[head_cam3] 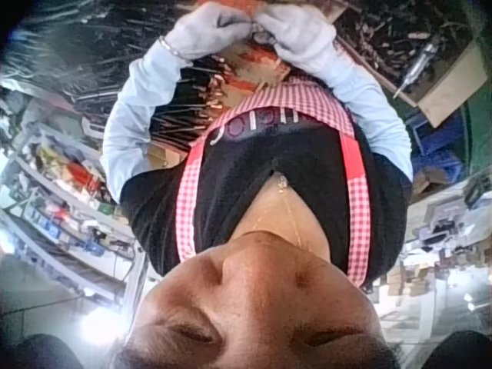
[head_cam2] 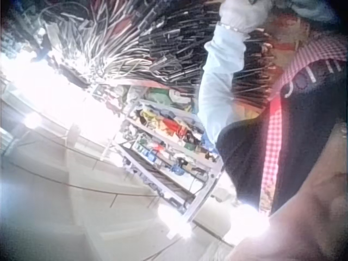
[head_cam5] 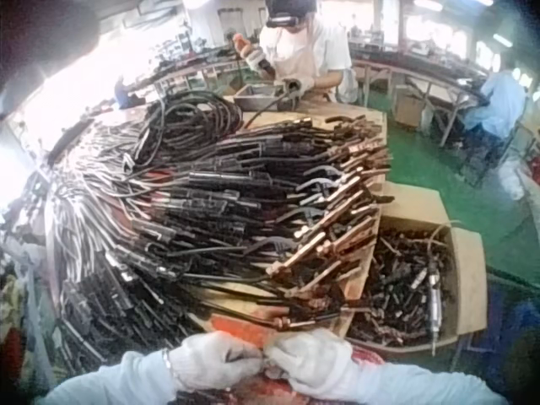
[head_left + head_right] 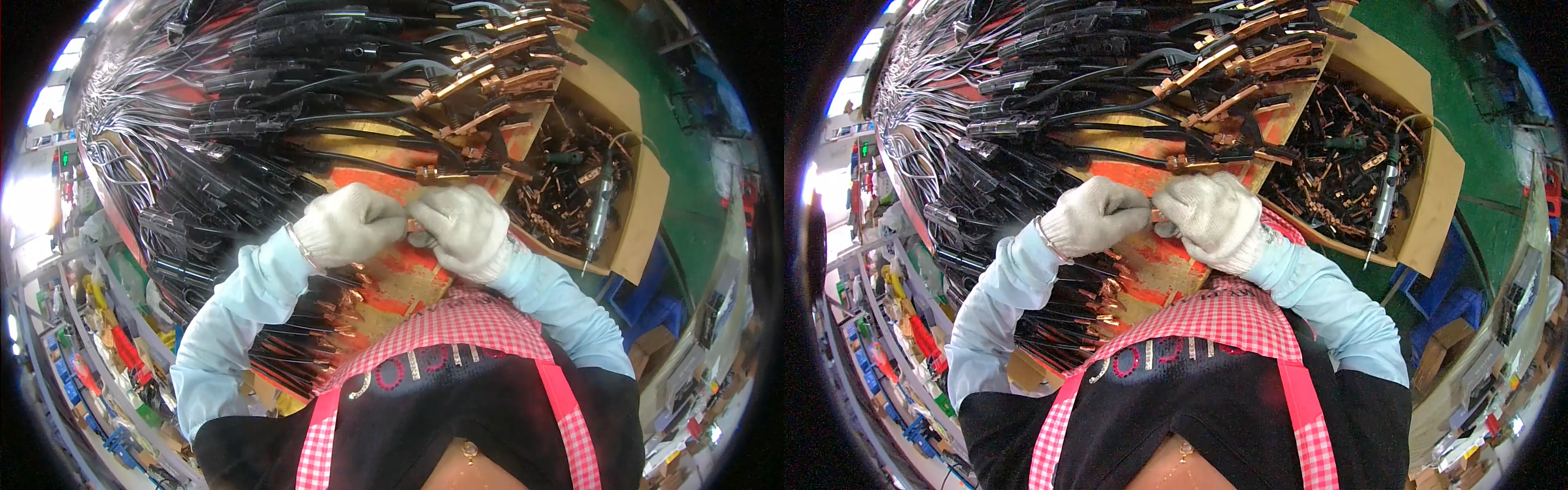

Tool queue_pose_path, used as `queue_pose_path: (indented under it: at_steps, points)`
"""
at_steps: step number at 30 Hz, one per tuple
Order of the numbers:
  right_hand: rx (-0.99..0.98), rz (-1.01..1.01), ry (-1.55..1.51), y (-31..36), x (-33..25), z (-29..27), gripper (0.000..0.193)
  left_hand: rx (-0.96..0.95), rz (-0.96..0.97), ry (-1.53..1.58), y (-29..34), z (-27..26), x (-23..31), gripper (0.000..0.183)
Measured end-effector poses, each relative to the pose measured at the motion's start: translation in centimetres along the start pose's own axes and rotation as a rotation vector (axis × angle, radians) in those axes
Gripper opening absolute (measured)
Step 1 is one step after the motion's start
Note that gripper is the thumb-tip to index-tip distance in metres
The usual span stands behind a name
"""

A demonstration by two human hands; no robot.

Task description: Assembling electrical cables by attaching and crimping metal connectors using a pneumatic tool.

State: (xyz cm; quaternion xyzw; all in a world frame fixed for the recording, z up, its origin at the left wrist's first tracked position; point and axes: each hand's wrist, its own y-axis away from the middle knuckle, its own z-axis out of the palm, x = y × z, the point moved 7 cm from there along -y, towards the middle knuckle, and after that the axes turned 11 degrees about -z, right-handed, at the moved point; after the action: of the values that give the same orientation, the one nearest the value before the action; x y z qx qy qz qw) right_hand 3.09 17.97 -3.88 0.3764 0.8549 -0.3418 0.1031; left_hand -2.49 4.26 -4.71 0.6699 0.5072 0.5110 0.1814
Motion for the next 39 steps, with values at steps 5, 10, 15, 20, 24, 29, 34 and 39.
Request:
queue_pose_path:
  at_steps: [5, 10, 15, 20, 24, 29, 34, 39]
  points:
    - [0.029, -0.027, -0.081, 0.1, 0.5, -0.1, 0.032, 0.008, -0.055, -0.045, 0.1, 0.1, -0.2, 0.027]
    - [0.004, -0.024, -0.047, 0.2, 0.3, 0.5, 0.029, 0.019, -0.070, -0.071, 0.2, 0.3, 0.2, 0.029]
    - [-0.032, -0.003, -0.108, -0.1, 0.7, 1.0, 0.030, 0.076, -0.001, -0.105, 0.4, 0.0, 0.5, 0.025]
    - [-0.056, -0.013, -0.135, -0.4, 1.0, 1.0, 0.032, 0.337, 0.395, -0.338, 2.2, -1.2, 1.0, 0.021]
    - [-0.034, -0.048, -0.119, 0.1, 1.1, 1.6, 0.032, 0.434, 0.373, -0.653, 2.0, 0.0, 1.2, 0.017]
    - [-0.066, -0.051, -0.143, 0.1, 1.1, 1.7, 0.028, 0.430, 0.398, -0.626, 1.9, 0.1, 1.6, 0.014]
    - [-0.097, -0.047, -0.187, -0.3, 1.2, 1.7, 0.025, 0.384, 0.388, -0.612, 1.5, 0.0, 2.0, 0.012]
    - [-0.077, -0.051, -0.183, -0.2, 1.2, 1.8, 0.024, 0.310, 0.364, -0.641, 1.1, 0.3, 1.7, 0.014]
